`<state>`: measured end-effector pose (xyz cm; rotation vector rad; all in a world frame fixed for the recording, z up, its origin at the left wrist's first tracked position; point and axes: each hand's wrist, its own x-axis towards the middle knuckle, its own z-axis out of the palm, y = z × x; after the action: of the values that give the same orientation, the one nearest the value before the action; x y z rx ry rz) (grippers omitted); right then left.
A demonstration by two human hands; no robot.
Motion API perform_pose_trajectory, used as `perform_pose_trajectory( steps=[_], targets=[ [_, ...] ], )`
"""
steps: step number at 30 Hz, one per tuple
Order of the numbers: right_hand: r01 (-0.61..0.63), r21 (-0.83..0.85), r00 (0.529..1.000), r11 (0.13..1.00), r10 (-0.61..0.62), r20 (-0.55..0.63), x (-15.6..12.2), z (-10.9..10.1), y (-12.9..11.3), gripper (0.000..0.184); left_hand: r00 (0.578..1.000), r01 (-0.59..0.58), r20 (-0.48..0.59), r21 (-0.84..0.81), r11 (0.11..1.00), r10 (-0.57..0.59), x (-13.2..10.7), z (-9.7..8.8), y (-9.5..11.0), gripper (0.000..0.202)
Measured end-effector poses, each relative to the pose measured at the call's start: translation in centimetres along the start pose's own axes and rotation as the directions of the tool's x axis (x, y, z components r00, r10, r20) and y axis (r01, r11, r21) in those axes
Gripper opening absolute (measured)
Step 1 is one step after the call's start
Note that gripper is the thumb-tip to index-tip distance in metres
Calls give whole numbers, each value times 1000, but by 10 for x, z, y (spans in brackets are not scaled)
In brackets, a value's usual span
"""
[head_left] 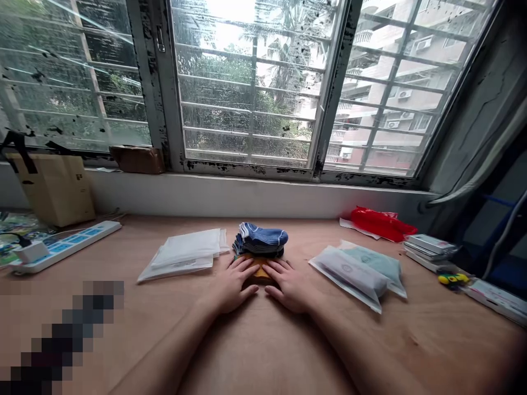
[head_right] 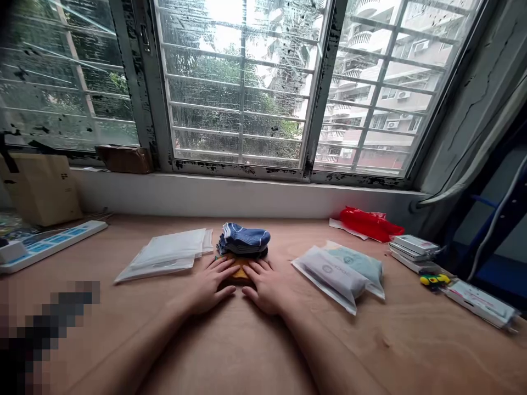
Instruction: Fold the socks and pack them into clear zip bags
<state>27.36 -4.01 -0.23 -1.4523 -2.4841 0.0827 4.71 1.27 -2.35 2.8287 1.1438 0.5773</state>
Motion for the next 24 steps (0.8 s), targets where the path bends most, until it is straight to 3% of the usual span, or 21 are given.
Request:
perform_pose_trajectory(
  steps=[5,10,12,14,16,18,24],
  targets=[
    [-21,50,1000,999,20,14,-1,1,3,64,1000,15,-26,-51,999,-17,-4,-1,-4,53],
    [-15,98,982,995,33,-186,-2,-12,16,47,994,43,-95,-77,996,-51,-6,-6,0,50],
    [-144,56,943,988,154,-294,-6,-20,31,34,986,55,-154,-86,995,-68,-6,-9,0,46],
    [-354,-31,880,935,322,-349,-14,-26,50,25,975,61,-206,-88,994,-78,-6,-11,-1,43],
    [-527,-116,816,842,463,-345,-22,-27,69,22,968,69,-235,-91,993,-89,-6,-11,-1,40],
    [-595,-168,792,786,536,-293,-29,-25,84,21,966,76,-241,-96,992,-98,-6,-10,-1,39],
    [-585,-216,809,781,546,-218,-32,-21,94,16,970,82,-221,-80,993,-98,-8,-12,3,40]
  ],
)
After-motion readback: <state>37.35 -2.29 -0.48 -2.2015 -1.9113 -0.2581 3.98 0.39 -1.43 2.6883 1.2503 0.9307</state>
